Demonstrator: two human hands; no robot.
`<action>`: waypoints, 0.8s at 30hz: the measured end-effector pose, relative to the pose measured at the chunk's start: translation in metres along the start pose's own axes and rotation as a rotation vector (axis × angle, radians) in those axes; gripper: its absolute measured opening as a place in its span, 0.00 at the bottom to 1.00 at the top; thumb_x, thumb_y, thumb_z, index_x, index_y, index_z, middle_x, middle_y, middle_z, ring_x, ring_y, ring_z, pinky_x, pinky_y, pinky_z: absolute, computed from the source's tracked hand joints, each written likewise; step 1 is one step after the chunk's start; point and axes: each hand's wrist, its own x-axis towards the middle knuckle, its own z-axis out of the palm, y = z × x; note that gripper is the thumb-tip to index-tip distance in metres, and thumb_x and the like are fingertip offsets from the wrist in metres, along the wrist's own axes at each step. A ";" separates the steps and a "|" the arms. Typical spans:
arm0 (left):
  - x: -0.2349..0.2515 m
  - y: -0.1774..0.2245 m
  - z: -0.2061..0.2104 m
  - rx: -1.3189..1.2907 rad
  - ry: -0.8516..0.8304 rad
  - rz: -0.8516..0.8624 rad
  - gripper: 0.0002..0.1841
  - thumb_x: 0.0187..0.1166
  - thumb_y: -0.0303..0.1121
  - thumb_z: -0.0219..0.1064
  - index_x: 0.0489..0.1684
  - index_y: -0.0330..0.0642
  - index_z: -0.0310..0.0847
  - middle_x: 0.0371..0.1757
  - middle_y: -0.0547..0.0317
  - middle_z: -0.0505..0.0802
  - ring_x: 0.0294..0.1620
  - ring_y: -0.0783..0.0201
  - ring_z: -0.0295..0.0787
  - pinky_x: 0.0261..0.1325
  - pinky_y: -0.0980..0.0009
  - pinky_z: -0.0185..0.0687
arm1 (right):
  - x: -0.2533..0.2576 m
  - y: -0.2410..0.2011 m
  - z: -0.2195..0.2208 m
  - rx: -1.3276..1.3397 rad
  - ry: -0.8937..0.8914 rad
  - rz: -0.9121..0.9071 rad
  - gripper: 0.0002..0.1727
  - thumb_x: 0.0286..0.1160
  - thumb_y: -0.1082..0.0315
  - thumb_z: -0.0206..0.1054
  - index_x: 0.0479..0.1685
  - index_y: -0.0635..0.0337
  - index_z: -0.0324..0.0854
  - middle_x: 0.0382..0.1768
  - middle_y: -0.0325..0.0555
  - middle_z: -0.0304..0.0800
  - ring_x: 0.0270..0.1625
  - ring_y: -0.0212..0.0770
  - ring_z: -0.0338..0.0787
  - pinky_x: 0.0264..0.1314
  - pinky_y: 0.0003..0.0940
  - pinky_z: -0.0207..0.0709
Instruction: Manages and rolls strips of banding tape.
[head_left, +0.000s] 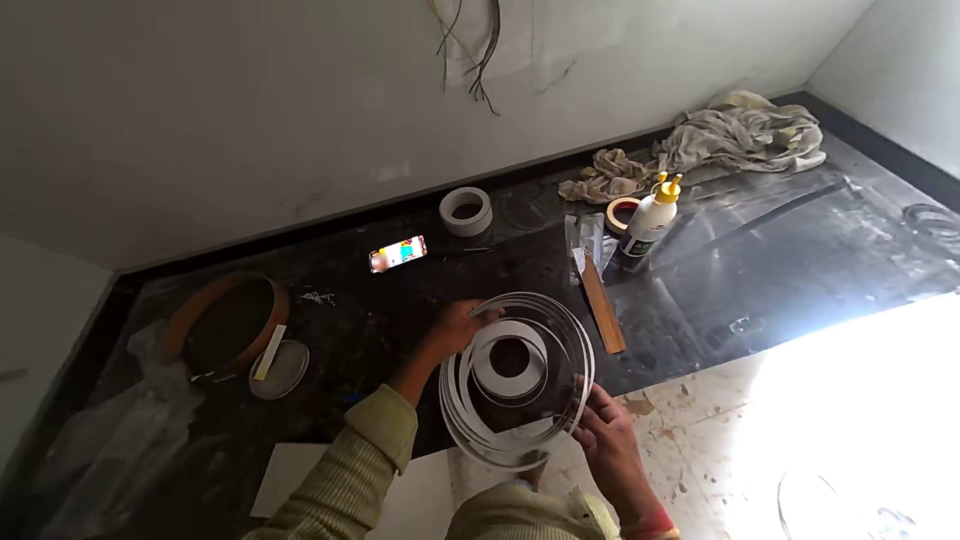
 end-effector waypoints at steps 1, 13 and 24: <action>-0.004 -0.001 0.001 -0.008 -0.035 -0.016 0.14 0.87 0.39 0.65 0.63 0.47 0.87 0.37 0.62 0.93 0.15 0.75 0.70 0.17 0.78 0.64 | -0.001 0.001 -0.003 0.023 -0.014 0.005 0.24 0.75 0.75 0.60 0.71 0.72 0.73 0.53 0.56 0.91 0.50 0.43 0.94 0.50 0.37 0.91; -0.093 -0.045 -0.021 -0.087 0.228 -0.057 0.08 0.83 0.30 0.67 0.48 0.35 0.89 0.28 0.56 0.94 0.26 0.67 0.87 0.33 0.72 0.82 | 0.014 0.033 0.005 -0.444 0.014 0.109 0.18 0.91 0.64 0.55 0.66 0.70 0.78 0.55 0.58 0.89 0.54 0.47 0.93 0.55 0.43 0.89; -0.159 -0.016 -0.040 -0.459 0.320 0.060 0.12 0.88 0.25 0.54 0.48 0.32 0.86 0.30 0.55 0.91 0.29 0.67 0.88 0.37 0.74 0.87 | 0.052 0.038 0.039 -1.163 0.102 0.064 0.25 0.74 0.64 0.72 0.66 0.71 0.79 0.58 0.67 0.87 0.59 0.62 0.88 0.64 0.60 0.79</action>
